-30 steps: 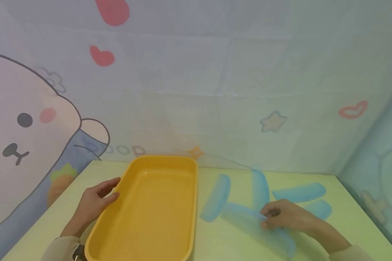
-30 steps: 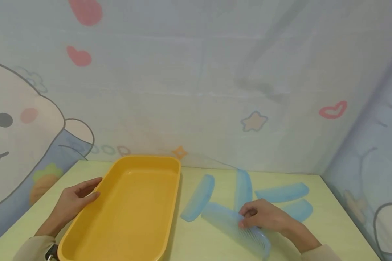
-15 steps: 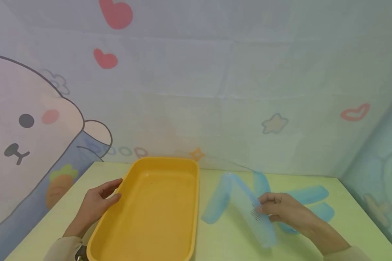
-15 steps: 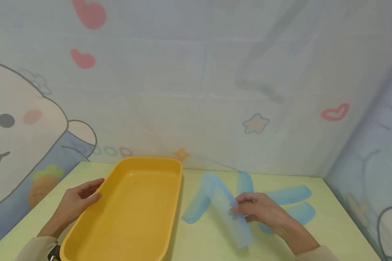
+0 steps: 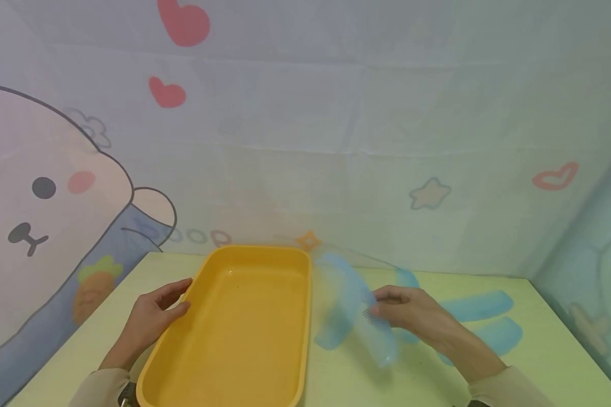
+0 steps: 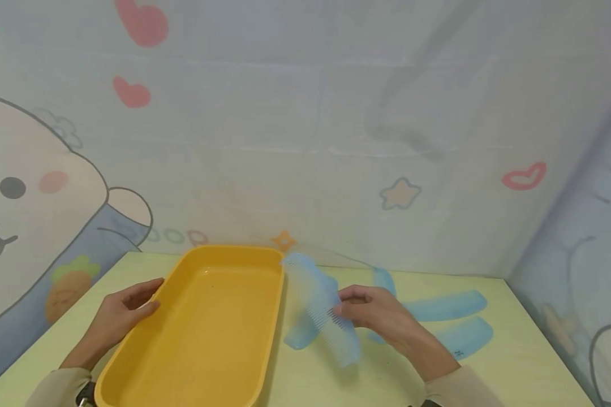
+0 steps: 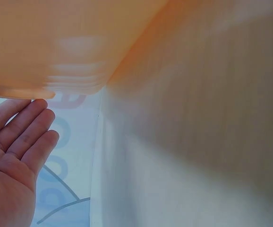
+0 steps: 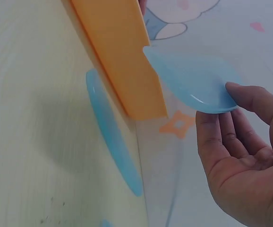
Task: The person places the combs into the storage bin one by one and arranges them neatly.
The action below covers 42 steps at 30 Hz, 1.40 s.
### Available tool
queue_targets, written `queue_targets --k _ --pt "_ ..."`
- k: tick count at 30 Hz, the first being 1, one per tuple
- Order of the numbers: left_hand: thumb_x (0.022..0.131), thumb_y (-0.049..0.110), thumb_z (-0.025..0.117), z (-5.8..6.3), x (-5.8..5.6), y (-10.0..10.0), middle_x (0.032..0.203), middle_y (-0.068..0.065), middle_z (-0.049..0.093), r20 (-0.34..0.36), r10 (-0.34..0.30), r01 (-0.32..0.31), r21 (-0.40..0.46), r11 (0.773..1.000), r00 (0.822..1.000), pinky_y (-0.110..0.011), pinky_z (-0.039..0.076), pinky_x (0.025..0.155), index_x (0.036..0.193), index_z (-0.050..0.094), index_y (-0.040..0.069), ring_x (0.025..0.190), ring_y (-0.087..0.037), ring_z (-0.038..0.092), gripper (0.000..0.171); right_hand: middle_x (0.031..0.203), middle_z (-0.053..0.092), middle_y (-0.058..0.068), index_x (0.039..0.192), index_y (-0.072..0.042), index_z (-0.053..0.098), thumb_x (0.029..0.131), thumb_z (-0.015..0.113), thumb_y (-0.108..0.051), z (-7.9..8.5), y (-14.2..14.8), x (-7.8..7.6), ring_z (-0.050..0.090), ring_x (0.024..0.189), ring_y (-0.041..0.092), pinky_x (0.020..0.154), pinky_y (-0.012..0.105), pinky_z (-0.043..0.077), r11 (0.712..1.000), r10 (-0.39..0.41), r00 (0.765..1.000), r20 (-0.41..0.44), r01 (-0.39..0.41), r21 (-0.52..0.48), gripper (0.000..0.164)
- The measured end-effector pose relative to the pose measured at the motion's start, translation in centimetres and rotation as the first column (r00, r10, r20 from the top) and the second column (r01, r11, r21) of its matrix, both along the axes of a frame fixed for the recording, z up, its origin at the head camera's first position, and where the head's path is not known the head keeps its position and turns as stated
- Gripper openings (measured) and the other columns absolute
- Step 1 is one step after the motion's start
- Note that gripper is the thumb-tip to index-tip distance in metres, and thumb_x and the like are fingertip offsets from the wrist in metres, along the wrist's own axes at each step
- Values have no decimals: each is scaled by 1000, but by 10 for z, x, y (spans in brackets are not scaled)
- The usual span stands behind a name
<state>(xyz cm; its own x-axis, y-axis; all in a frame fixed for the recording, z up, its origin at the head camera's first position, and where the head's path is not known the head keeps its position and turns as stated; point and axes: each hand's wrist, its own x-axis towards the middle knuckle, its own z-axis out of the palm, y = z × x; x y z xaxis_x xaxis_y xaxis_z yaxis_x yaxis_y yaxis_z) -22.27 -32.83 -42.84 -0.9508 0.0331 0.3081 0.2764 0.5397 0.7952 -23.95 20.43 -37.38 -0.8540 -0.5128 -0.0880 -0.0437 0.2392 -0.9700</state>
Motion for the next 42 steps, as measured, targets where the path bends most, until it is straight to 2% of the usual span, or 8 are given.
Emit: queue_targets --k 6,9,20,29,38,42 --pt "102 11 74 2 1 0 145 -29 60 14 9 -9 1 1000 1000 -10 50 90 147 59 -7 134 -48 55 51 127 71 9 139 -2 66 98 80 -34 9 -27 -5 65 118 26 104 46 53 998 -46 997 -56 49 47 54" --pt "102 12 74 3 3 0 146 -29 59 27 12 -13 2 1000 1000 -11 51 90 148 59 -7 134 -48 55 52 125 72 8 136 -4 69 96 82 -34 12 -39 -9 65 116 25 104 45 53 997 -47 995 -91 52 59 52" --pt "101 8 74 2 1 0 144 -29 61 -2 11 -11 -12 1000 1000 -10 51 90 146 59 -7 133 -48 56 50 115 76 7 124 -10 76 93 85 -27 19 -80 -22 68 109 26 99 42 54 999 34 993 -115 -32 17 37" --pt "101 9 75 2 0 0 144 -28 61 -3 22 -22 -28 999 1000 -10 51 90 147 60 -7 132 -47 57 50 113 76 6 125 -8 77 93 85 -20 29 -114 -32 68 108 24 98 41 57 991 131 977 -166 -131 11 34" --pt "101 10 74 1 1 1 144 -28 61 -6 19 -19 -27 999 1000 -10 51 90 147 60 -6 132 -48 57 50 112 76 6 125 -4 76 92 84 -11 30 -149 -32 69 105 23 96 38 59 976 207 973 -106 -213 -45 35" --pt "102 10 74 2 2 1 144 -27 61 -3 19 -19 -22 1000 1000 -11 51 90 147 60 -5 133 -47 56 49 109 77 5 121 -5 77 92 84 -8 27 -164 -31 70 103 21 94 33 58 959 276 958 -72 -280 -39 31"
